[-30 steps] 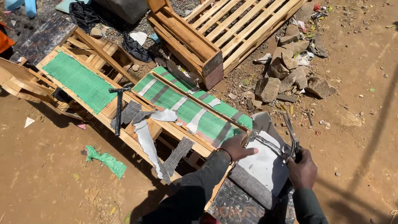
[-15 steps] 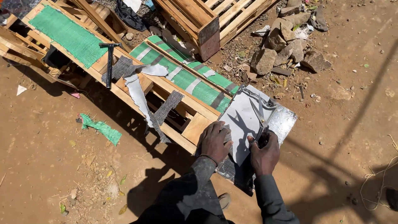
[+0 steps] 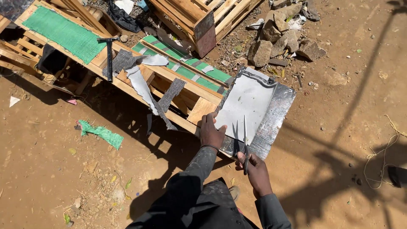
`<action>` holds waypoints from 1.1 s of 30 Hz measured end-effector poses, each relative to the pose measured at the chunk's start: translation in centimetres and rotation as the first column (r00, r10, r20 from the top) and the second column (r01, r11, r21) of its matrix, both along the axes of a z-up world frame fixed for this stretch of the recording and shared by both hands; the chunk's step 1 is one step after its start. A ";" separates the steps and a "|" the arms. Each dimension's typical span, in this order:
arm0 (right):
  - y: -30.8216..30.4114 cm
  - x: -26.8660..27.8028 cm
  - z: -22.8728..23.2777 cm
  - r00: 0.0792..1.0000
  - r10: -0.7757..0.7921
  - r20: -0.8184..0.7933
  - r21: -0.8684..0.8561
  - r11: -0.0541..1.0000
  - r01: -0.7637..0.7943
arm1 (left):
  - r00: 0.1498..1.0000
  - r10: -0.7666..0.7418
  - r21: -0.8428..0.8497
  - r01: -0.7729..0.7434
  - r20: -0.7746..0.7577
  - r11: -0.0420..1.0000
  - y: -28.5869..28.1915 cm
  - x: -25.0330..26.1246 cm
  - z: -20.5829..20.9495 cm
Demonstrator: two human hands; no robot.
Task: The person uses shears to cut a piece of white fabric laid over a wooden pallet. They trim the edges and cut the fabric into smaller strips, occasionally adjusting the material with their hands. A hammer is visible on the pallet but is not used during the cutting process.
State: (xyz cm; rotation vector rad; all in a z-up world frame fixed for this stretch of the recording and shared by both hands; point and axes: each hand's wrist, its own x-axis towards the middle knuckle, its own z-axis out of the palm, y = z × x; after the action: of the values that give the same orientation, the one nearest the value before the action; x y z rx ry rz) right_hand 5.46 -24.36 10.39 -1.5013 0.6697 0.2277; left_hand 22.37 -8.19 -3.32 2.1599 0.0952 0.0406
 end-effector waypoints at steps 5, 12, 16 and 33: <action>2.6 -1.6 -0.9 0.996 -0.006 -0.085 0.138 0.990 0.018 | 0.985 0.012 -0.027 -0.017 -0.174 0.999 1.0 1.1 -0.6; 7.6 -6.5 -2.8 0.979 -0.102 -0.175 0.272 0.951 0.147 | 0.960 -0.071 0.057 0.089 -0.272 0.994 2.4 2.1 -3.2; 9.1 -7.1 -4.0 0.982 -0.122 -0.147 0.319 0.933 0.164 | 0.959 -0.105 0.082 0.131 -0.264 0.988 3.2 2.8 -3.9; 10.1 -1.4 1.4 0.962 -0.231 -0.147 0.200 0.945 0.257 | 0.608 -0.182 -0.467 -0.351 -0.773 0.812 -1.4 -0.7 3.1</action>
State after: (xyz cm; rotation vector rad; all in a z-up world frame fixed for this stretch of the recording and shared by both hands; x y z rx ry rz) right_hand 4.09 -14.25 11.83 -1.1886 0.8932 0.1962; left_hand 21.72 -9.56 -0.25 1.3810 0.6576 -0.8243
